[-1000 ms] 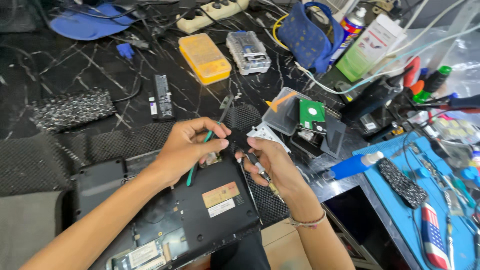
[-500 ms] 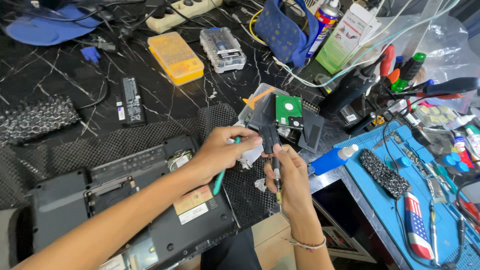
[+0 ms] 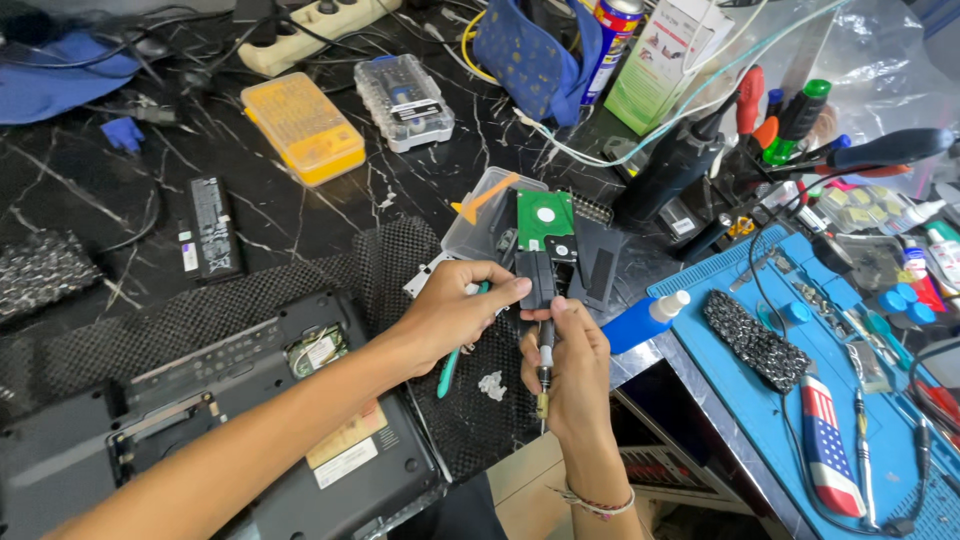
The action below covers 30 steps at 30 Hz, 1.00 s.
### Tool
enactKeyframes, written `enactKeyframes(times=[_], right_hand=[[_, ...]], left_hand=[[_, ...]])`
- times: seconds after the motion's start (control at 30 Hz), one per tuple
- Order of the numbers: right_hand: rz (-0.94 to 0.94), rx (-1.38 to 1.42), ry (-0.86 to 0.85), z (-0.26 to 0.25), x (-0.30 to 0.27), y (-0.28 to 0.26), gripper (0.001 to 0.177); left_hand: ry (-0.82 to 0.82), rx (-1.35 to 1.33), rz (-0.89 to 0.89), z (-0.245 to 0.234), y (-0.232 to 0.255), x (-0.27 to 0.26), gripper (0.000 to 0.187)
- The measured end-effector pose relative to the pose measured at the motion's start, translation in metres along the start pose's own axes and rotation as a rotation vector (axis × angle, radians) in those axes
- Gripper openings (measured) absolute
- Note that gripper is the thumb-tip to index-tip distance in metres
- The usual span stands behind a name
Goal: The person applies thermal paste to a laptop's internal component using a syringe, then uses a plastic spudger to spread it evenly. They then flip the laptop over, open the lid, and remove the keyboard to access the internal circuitry.
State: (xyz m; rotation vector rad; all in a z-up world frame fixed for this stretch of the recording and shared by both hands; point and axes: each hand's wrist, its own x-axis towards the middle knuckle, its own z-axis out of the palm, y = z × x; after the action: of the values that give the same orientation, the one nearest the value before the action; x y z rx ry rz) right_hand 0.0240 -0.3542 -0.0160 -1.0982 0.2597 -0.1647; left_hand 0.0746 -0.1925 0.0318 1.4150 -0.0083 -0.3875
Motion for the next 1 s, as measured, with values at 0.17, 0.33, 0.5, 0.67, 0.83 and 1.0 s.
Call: enactKeyframes(times=[0.17,0.33,0.5,0.67,0.83,1.0], right_hand=[[-0.023,-0.014,0.047,0.002,0.004,-0.007,0.030],[0.001,-0.084,0.083,0.011,0.006,-0.019,0.035],[0.057,-0.042,0.072,0.007,0.013,-0.013,0.037],[0.066,0.015,0.054,-0.001,0.015,-0.006,0.032],[0.096,0.008,0.077,0.002,0.015,-0.011,0.027],[0.014,0.062,0.049,-0.001,0.011,-0.006,0.018]], left_hand=[[-0.036,0.030,0.017,0.004,0.010,0.008,0.027],[-0.102,0.186,-0.086,0.007,0.022,0.024,0.021],[0.061,0.435,0.076,0.007,0.016,0.048,0.027],[0.176,0.552,0.236,0.002,-0.010,0.087,0.021],[0.209,0.570,0.195,0.004,-0.011,0.089,0.021],[0.234,0.585,0.216,-0.001,-0.018,0.094,0.022]])
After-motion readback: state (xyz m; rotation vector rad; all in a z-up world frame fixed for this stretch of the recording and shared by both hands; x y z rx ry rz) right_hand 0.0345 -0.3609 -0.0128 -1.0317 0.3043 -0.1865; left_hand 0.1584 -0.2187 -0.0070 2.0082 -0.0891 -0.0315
